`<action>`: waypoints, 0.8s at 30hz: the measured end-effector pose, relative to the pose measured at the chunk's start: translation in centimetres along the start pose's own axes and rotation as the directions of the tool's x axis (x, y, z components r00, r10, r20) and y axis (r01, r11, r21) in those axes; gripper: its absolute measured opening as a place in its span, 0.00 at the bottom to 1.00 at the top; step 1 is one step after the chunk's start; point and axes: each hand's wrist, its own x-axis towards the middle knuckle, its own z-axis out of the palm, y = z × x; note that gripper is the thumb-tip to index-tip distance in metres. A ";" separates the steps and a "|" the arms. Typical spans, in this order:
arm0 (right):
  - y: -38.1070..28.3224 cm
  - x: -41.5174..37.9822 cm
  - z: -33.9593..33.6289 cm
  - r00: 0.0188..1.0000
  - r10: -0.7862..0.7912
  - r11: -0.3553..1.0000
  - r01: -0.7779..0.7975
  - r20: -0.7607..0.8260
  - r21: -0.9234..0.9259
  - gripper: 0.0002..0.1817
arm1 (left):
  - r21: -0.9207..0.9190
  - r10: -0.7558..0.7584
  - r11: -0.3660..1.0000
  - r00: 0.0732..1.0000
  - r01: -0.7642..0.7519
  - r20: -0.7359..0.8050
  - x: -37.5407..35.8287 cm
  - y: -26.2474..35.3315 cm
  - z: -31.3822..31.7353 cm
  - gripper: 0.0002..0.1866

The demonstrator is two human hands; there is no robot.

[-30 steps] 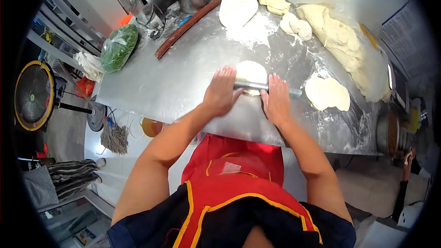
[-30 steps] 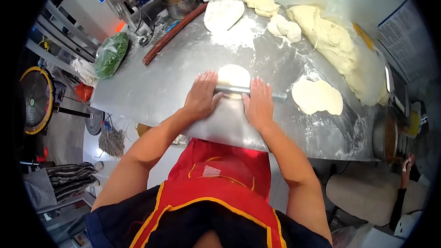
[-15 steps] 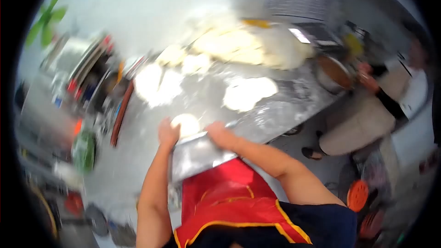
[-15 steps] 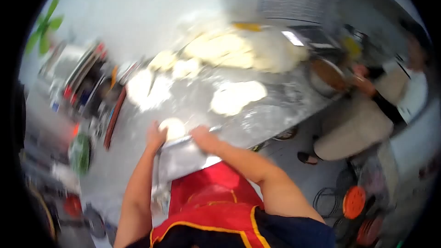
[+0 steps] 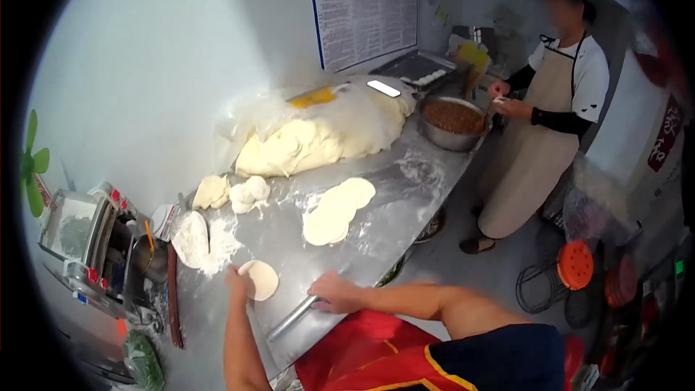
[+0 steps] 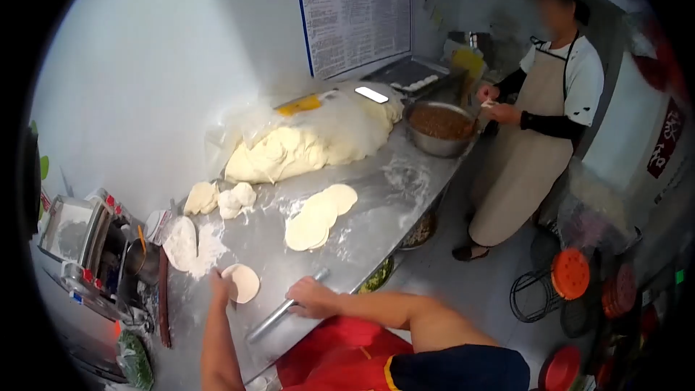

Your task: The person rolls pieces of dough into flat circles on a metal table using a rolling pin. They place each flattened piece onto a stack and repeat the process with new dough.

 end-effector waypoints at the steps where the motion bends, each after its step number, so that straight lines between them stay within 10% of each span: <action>1: 0.2 0.1 0.9 0.998 0.062 0.997 -0.061 -0.016 0.040 0.15 | -0.156 -0.004 0.988 1.000 -0.001 -0.027 0.0 -0.9 0.2 0.11; 4: -0.4 0.9 2.5 0.964 0.263 0.963 -0.265 -0.050 -0.046 0.14 | -0.310 -0.220 0.908 0.951 0.281 0.217 -2.7 2.1 -2.0 0.10; 8: -1.6 2.0 3.9 0.940 0.245 0.859 -0.324 -0.238 -0.397 0.21 | -0.170 -0.180 0.941 0.855 0.294 0.486 -9.2 7.7 -5.3 0.13; 17: 4.9 14.3 8.0 0.867 0.464 0.765 -0.495 -0.180 -0.412 0.28 | 0.029 0.012 0.999 0.931 -0.025 0.364 -6.4 8.0 -1.6 0.15; 21: 1.8 10.5 4.6 0.914 0.395 0.904 -0.368 0.096 -0.218 0.25 | 0.157 0.109 0.971 0.920 -0.179 0.375 -7.2 7.9 -2.9 0.17; 24: -3.3 4.5 1.0 0.894 0.401 0.908 -0.359 0.200 -0.215 0.28 | 0.038 -0.007 0.999 0.957 -0.004 0.291 -9.5 6.0 -5.7 0.16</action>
